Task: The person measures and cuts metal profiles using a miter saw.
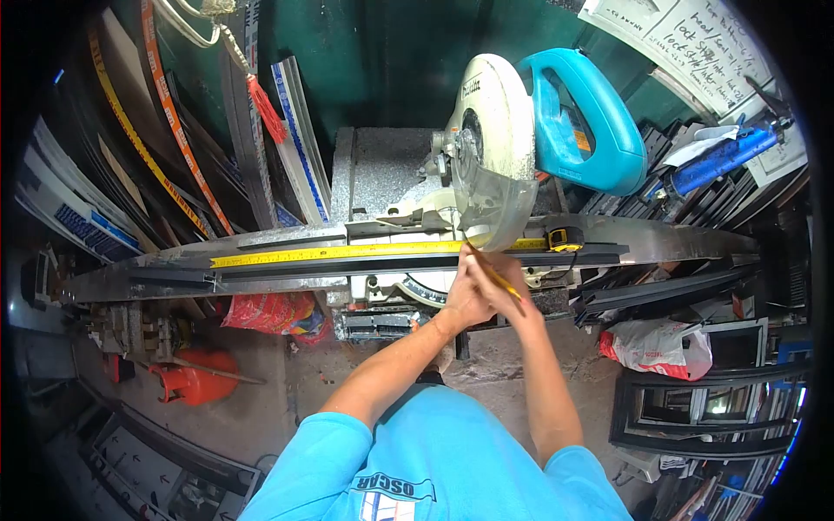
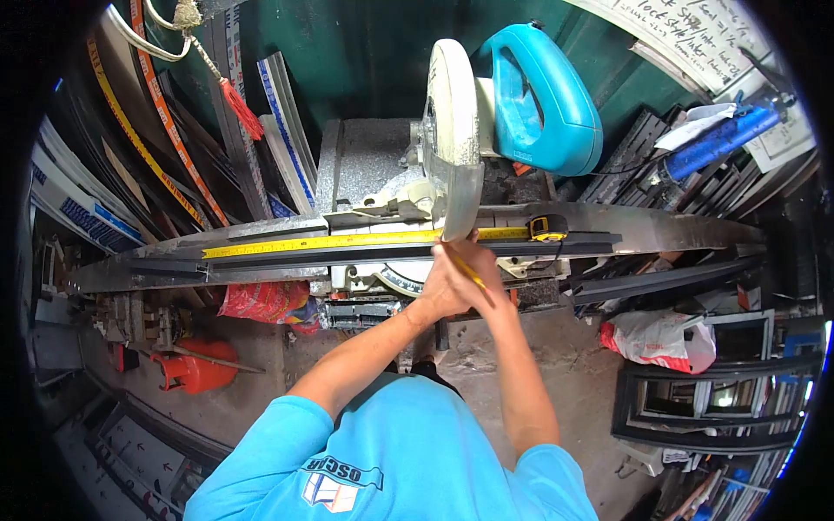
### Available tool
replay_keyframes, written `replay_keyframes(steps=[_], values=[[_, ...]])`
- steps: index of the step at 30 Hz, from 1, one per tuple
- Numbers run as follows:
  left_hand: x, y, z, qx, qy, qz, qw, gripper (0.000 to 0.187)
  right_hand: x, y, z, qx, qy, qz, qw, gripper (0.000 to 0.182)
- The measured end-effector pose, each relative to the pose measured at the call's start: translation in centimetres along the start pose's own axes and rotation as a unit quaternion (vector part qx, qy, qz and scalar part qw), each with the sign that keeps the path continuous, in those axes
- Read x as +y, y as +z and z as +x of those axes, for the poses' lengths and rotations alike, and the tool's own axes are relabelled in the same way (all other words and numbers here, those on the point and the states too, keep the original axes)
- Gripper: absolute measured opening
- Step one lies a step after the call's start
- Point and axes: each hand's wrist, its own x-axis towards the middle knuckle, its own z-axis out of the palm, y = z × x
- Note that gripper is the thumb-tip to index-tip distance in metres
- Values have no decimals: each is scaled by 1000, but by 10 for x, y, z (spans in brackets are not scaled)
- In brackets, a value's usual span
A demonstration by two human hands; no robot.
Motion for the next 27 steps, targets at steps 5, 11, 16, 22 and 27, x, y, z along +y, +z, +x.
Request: replay_keyframes(steps=[5,11,16,22,27], values=[[14,-27,6,-57,5,60,997,63,24,-81,28,176,-138,-368,903,30],[11,-36,4,-59,31,17,998,56,82,-88,58,151,22,-470,870,63],[9,-50,-17,-106,5,40,994,52,105,-116,54,142,32,-297,944,60],[22,-65,-5,-132,-33,40,990,44,73,-119,45,160,18,-381,911,64],[34,-79,-20,-16,29,-45,998,27,74,-114,16,207,-13,-339,918,64]])
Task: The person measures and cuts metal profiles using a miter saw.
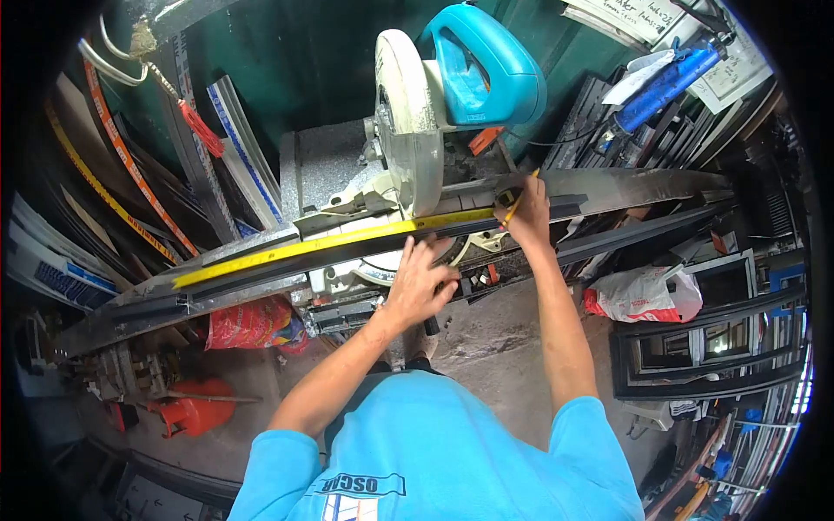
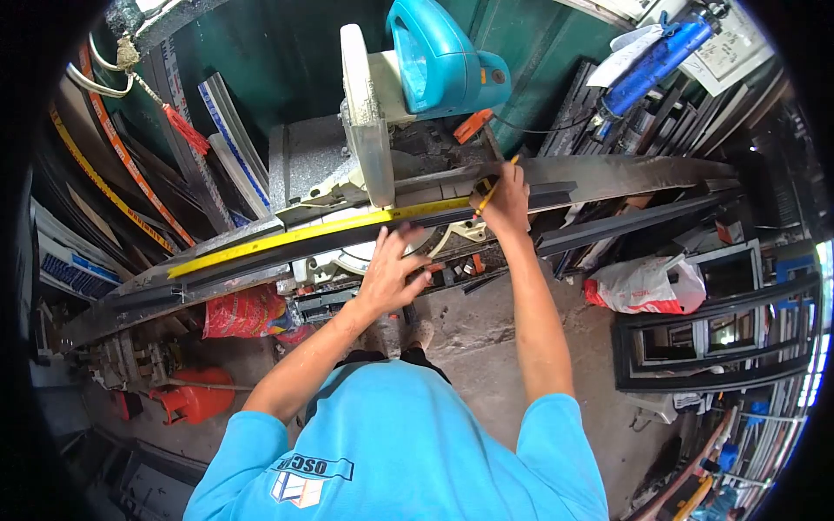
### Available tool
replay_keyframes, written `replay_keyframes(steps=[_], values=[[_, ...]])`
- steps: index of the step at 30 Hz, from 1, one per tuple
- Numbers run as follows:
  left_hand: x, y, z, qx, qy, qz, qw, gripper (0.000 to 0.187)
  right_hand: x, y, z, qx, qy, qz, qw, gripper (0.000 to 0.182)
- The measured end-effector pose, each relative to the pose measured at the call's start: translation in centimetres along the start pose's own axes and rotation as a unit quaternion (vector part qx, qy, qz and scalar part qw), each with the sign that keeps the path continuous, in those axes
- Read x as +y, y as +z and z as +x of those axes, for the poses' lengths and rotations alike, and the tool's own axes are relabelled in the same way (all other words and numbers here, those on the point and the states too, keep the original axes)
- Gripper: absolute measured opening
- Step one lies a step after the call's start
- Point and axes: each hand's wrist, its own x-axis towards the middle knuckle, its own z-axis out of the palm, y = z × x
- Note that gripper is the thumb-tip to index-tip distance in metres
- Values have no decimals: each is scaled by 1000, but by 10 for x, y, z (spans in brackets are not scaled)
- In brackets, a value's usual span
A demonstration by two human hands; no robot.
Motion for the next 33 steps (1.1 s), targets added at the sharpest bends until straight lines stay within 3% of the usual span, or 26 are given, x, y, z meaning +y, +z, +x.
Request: replay_keyframes(steps=[3,5,11,14,16,17,18,21,23,25,30,33], values=[[8,-15,-32,-58,8,-111,992,22,13,-12,-19,6,43,88,995,63],[-1,-18,-58,-139,-41,-185,972,20,22,-19,-29,-4,58,134,989,62],[-47,-31,-130,-200,-100,-175,959,24,50,-18,-65,-30,82,136,987,63],[-57,-58,-138,-139,-157,-114,971,22,54,-18,-76,-57,98,135,984,63],[-60,-79,-132,-83,-137,-92,983,19,46,-24,-79,-97,160,188,964,63],[-60,-87,-128,-87,-200,-89,972,15,71,-6,-87,-66,79,107,989,63],[-66,-93,-130,-60,-206,-54,975,12,70,-8,-88,-67,76,109,989,63],[-89,-111,-124,58,-178,41,981,12,58,-18,-91,-131,158,159,966,66],[-102,-122,-117,112,-173,101,973,21,65,-12,-92,-136,122,112,977,66],[-100,-132,-101,95,-188,164,964,28,61,-10,-95,-151,64,14,986,67],[-118,-126,-61,85,-145,248,954,34,59,9,-102,-198,86,-29,976,68],[-138,-116,-47,3,-163,232,959,40,62,22,-112,-200,47,-58,977,64]])
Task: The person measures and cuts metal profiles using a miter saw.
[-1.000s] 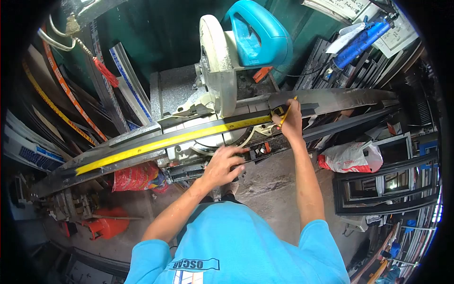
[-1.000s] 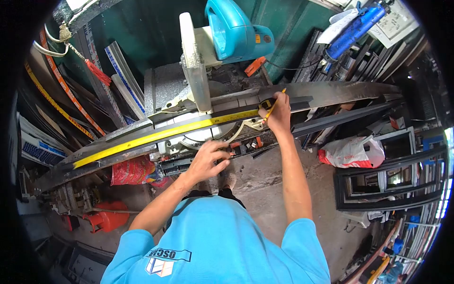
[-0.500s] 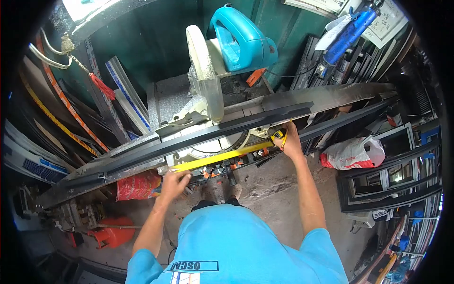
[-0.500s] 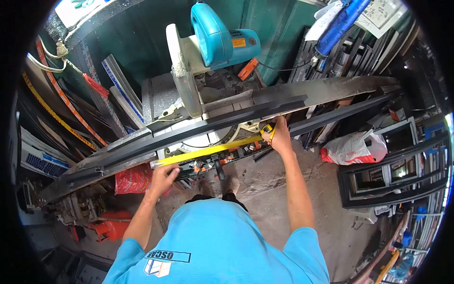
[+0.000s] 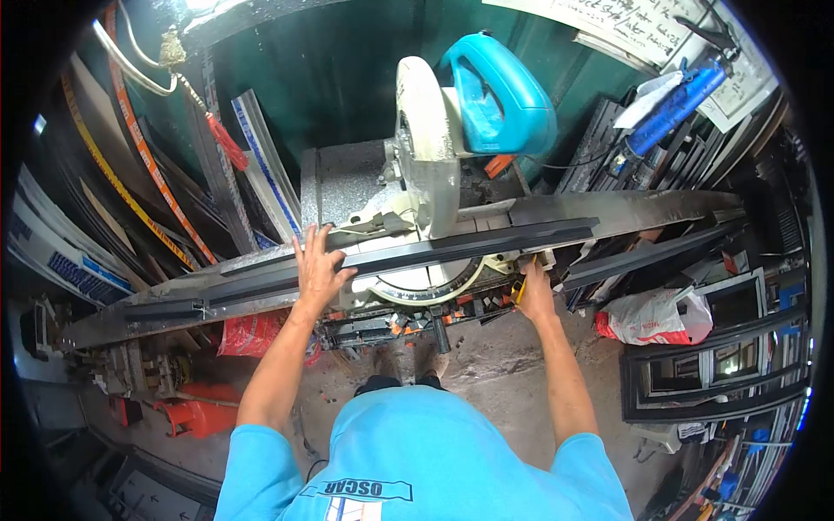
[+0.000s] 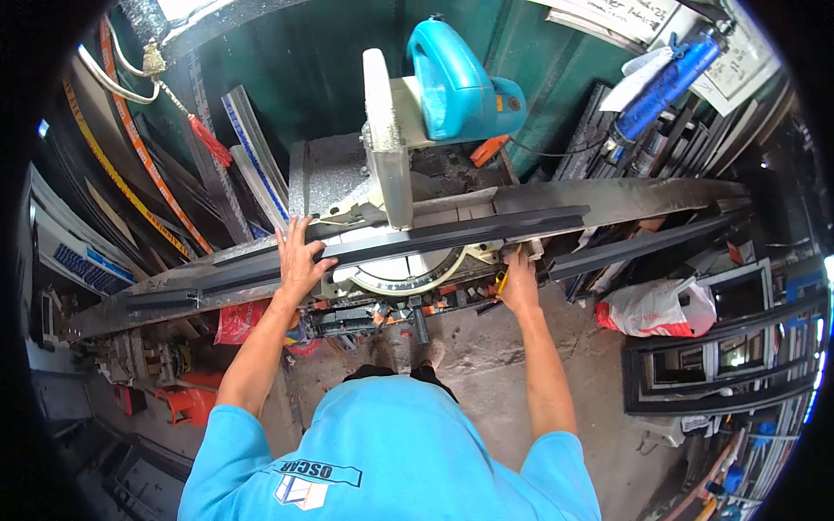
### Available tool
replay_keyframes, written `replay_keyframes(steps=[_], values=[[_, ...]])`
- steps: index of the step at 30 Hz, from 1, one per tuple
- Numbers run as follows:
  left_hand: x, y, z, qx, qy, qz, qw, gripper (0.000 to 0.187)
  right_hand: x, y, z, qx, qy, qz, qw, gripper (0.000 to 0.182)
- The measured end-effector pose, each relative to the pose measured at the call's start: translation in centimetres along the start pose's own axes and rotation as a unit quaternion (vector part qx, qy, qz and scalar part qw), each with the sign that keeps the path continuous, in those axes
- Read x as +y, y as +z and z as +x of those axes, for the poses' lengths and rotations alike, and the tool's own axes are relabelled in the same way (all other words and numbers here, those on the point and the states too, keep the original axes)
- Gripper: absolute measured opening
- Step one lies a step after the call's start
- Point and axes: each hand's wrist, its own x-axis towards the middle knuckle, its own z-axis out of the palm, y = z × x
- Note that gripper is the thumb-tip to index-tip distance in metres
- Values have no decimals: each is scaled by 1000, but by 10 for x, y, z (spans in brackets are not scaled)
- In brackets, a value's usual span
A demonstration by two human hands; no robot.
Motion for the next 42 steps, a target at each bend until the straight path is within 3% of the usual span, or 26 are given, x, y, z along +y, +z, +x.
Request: replay_keyframes(steps=[4,9,11,12,14,15,17,19,23,25,27,28,29,30,31,37,39,41,42], values=[[4,18,5,44,-42,-71,996,36,-2,1,-3,23,3,42,999,54],[34,29,24,46,-76,-49,995,38,-14,-39,5,55,-34,62,996,48],[44,28,29,28,-91,-31,995,38,-19,-59,12,56,-33,117,991,38],[49,26,32,18,-100,-19,995,39,-17,-64,14,104,-49,145,983,34],[53,26,33,15,-102,-4,995,40,-4,-86,29,88,-43,317,944,36],[54,25,34,13,-100,12,995,41,-8,-104,39,99,-49,408,906,39],[56,21,37,-2,-109,27,994,43,-59,-182,44,100,28,474,875,48],[54,21,38,-28,-111,43,993,45,-86,-236,57,100,-2,443,891,54],[40,24,42,-20,-29,64,997,44,-167,-318,72,74,-74,505,856,58],[34,16,42,-40,0,41,998,42,-212,-341,89,62,-62,479,873,61],[20,20,41,-54,29,34,998,39,-261,-350,105,58,-93,371,922,45],[23,18,40,-42,24,35,998,38,-277,-363,124,-25,-67,310,948,34],[23,18,39,-44,22,28,998,38,-290,-371,148,-108,-38,244,963,36],[23,19,39,-31,18,24,999,38,-293,-363,170,-89,-56,156,982,32],[23,21,39,-18,14,19,1000,38,-298,-350,188,-13,-95,-96,991,37],[20,20,38,-14,7,-16,1000,36,-261,-305,171,23,-139,-28,990,37],[18,25,38,1,17,-21,1000,35,-271,-277,114,62,-52,144,986,55],[17,27,38,2,13,-26,1000,34,-250,-248,87,149,-117,113,975,46],[17,27,38,5,14,-27,1000,34,-252,-238,70,159,-90,123,975,44]])
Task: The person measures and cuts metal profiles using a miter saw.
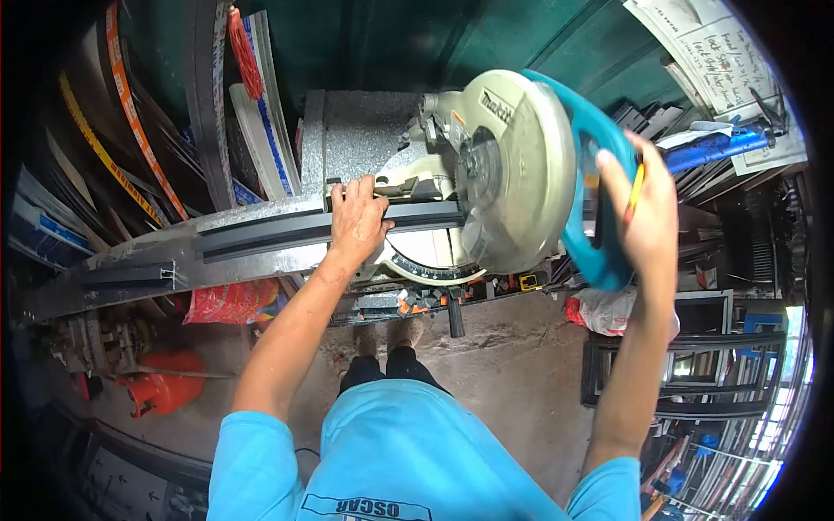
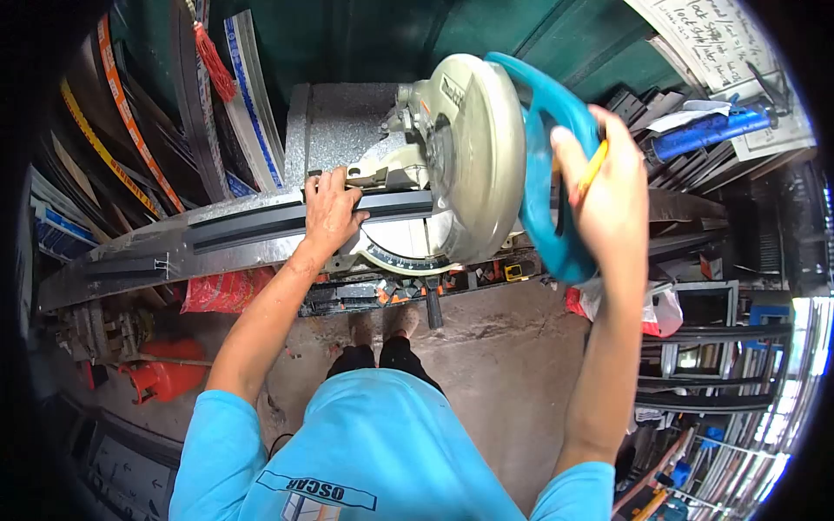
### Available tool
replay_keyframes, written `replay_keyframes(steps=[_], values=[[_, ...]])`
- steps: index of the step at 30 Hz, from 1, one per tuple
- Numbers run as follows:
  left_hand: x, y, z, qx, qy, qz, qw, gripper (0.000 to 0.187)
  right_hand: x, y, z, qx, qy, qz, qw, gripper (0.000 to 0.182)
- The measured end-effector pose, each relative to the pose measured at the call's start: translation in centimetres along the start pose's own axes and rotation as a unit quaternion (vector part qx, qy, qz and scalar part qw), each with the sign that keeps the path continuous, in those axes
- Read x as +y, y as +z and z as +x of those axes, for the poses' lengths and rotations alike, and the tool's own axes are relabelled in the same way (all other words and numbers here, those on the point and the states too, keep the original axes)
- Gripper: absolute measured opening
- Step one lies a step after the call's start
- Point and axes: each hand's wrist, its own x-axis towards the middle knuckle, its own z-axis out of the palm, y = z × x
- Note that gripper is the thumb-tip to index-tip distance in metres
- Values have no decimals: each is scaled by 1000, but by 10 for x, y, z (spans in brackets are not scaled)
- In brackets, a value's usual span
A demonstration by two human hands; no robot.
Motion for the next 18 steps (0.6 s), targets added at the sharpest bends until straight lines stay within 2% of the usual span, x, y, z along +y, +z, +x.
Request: replay_keyframes(steps=[2,5,11,18], values=[[0,0,0,-2,2,-2,1000,33,-4,13,-30,21,62,41,997,41],[-1,2,0,3,8,2,1000,34,12,30,-49,65,35,97,992,40],[0,0,1,-12,6,7,1000,36,0,26,-52,50,79,99,991,40],[2,-2,1,-15,5,8,1000,37,6,30,-56,66,61,102,991,39]])
